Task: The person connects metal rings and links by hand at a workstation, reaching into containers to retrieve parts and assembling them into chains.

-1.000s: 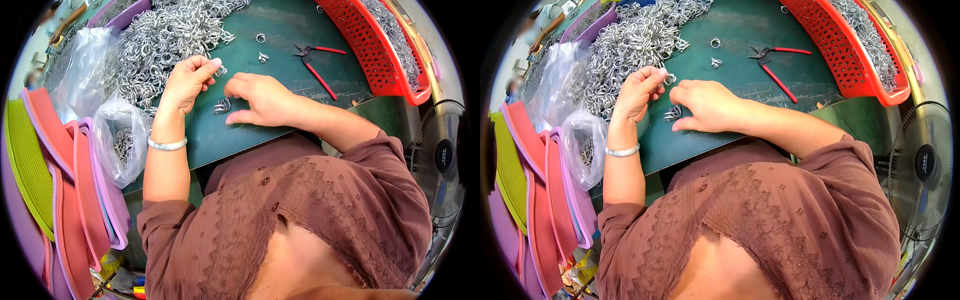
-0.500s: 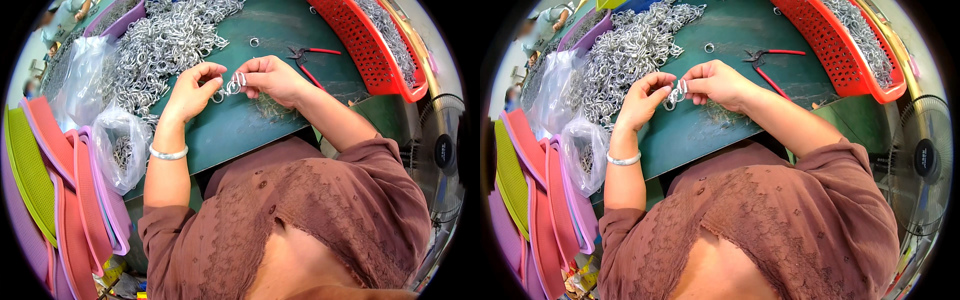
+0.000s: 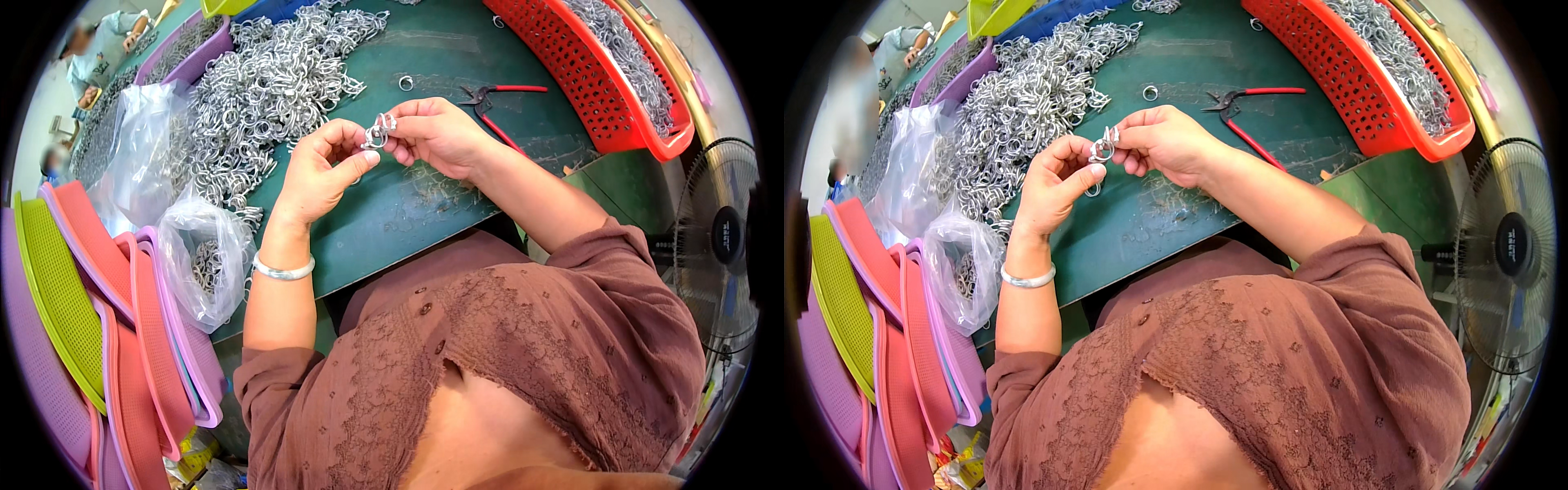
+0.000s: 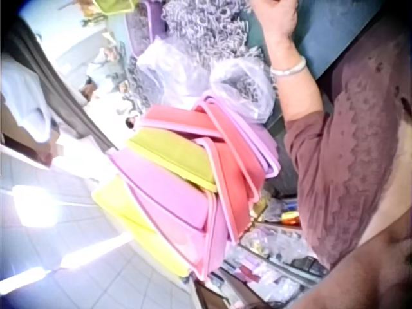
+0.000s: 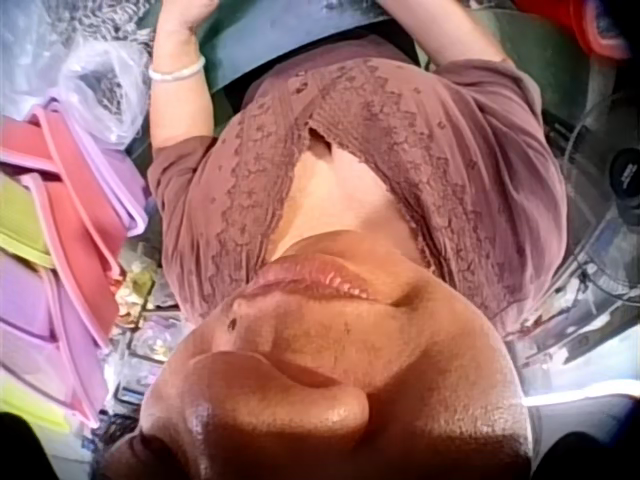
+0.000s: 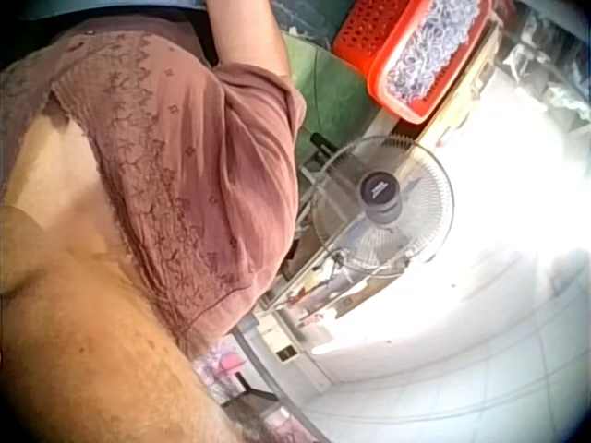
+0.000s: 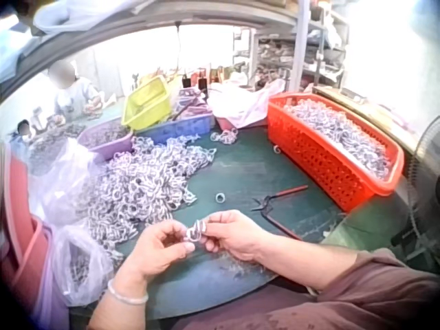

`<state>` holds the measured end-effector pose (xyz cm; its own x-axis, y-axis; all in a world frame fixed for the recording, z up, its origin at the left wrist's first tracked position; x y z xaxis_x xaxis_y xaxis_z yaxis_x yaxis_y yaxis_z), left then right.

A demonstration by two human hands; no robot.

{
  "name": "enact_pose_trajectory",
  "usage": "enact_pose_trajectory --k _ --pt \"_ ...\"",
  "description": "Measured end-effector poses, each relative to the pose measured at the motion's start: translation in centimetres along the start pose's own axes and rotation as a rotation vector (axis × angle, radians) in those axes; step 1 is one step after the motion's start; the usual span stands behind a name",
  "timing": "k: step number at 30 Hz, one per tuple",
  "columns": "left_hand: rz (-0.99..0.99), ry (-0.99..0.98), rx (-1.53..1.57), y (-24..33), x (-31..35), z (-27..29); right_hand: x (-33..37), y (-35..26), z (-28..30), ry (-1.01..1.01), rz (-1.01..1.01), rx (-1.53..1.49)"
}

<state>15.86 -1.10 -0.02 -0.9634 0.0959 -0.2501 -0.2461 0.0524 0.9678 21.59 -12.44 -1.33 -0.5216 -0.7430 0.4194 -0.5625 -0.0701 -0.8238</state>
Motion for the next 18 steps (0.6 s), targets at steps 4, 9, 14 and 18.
enact_pose_trajectory --k 4,9,14,18 --pt "-0.013 0.012 0.026 -0.29 -0.02 -0.02 -0.09 0.04 0.07 0.021 -0.009 0.002" --pt "-0.031 0.019 0.037 -0.36 -0.01 0.08 -0.15 0.17 -0.08 0.016 -0.021 0.001" --pt "-0.051 0.034 0.050 -0.18 -0.05 0.07 -0.19 0.04 -0.15 0.024 -0.011 0.008" --pt "-0.070 0.068 0.042 0.17 -0.02 -0.05 -0.27 0.02 -0.27 0.008 0.008 -0.003"
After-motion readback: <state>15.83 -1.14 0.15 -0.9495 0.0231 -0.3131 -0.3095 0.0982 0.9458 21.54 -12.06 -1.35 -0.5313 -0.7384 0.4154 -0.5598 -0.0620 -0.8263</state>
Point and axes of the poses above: each hand's wrist, its own x-axis away from the middle knuckle, its own z-axis out of the back of the hand, y = z × x, the point moved 7 cm from there along -x, towards the middle knuckle, and after that the axes turned 12 degrees about -z, right-handed, at the moved point
